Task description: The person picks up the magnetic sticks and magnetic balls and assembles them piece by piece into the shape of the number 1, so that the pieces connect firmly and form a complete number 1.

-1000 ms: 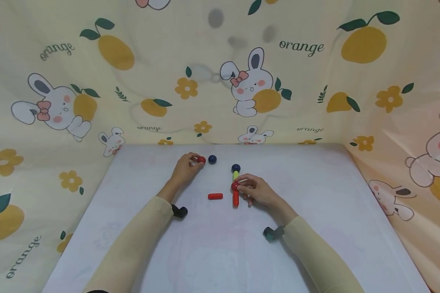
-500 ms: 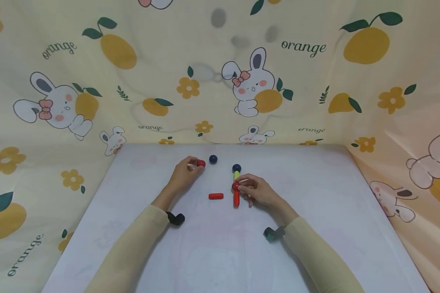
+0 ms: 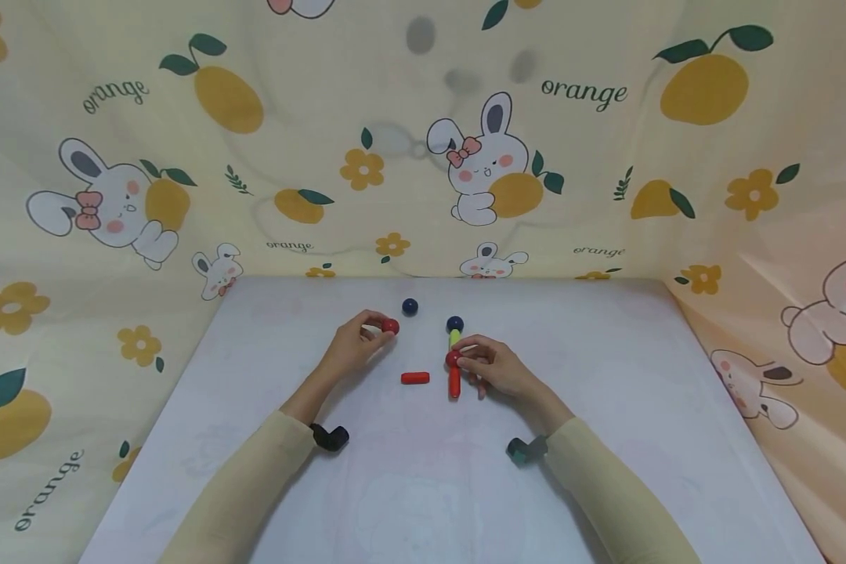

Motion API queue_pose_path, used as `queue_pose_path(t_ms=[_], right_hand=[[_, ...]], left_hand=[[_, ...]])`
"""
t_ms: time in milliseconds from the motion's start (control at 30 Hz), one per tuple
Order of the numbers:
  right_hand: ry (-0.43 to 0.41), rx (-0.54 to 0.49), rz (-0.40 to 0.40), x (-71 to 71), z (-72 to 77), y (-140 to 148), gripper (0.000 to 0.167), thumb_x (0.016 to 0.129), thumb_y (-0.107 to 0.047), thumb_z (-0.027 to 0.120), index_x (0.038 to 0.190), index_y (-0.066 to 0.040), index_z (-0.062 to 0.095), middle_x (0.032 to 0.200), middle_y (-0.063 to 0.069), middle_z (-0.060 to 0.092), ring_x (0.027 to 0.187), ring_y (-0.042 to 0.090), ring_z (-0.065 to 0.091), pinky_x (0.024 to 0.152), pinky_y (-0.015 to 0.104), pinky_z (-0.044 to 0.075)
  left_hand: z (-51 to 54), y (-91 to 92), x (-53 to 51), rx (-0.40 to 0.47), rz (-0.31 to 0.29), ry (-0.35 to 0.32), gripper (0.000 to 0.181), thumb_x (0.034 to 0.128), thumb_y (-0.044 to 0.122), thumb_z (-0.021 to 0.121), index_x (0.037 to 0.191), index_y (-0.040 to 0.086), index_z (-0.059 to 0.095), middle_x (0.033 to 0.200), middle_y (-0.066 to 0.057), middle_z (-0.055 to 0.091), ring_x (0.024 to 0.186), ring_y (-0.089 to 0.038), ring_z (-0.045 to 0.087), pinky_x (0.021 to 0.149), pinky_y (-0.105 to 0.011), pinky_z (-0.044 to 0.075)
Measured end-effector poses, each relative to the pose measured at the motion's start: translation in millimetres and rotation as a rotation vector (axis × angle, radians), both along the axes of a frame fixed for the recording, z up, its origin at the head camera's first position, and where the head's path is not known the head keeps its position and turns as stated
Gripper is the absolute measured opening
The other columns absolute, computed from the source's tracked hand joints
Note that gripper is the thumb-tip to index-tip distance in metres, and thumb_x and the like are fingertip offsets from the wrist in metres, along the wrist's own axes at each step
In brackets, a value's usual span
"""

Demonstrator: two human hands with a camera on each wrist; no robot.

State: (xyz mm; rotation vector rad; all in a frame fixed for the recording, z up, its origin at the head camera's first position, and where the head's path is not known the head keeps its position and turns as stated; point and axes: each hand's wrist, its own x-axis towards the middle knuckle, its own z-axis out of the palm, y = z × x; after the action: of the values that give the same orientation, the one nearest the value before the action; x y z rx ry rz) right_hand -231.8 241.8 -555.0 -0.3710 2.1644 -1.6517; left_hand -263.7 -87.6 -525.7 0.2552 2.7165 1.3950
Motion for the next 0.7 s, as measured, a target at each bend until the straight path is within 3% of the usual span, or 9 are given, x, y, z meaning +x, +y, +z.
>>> queue_pose_path(t_ms=[700], right_hand=[[0.013, 0.012, 0.004, 0.9, 1.7, -1, 0.041, 0.107, -0.023, 0.07, 0.145, -0.011, 0.059, 0.115, 0.018, 0.071, 0.072, 0.025, 0.063, 0.06, 0.03, 0.059]], left_hand=[[11.1, 10.1, 46.5, 0.017, -0.116, -0.034, 0.039, 0.0999, 0.032, 0.08, 0.136, 0.022, 0.068, 0.125, 0.003, 0.071, 0.1, -0.018, 0.065, 0.084, -0.034, 0.057]])
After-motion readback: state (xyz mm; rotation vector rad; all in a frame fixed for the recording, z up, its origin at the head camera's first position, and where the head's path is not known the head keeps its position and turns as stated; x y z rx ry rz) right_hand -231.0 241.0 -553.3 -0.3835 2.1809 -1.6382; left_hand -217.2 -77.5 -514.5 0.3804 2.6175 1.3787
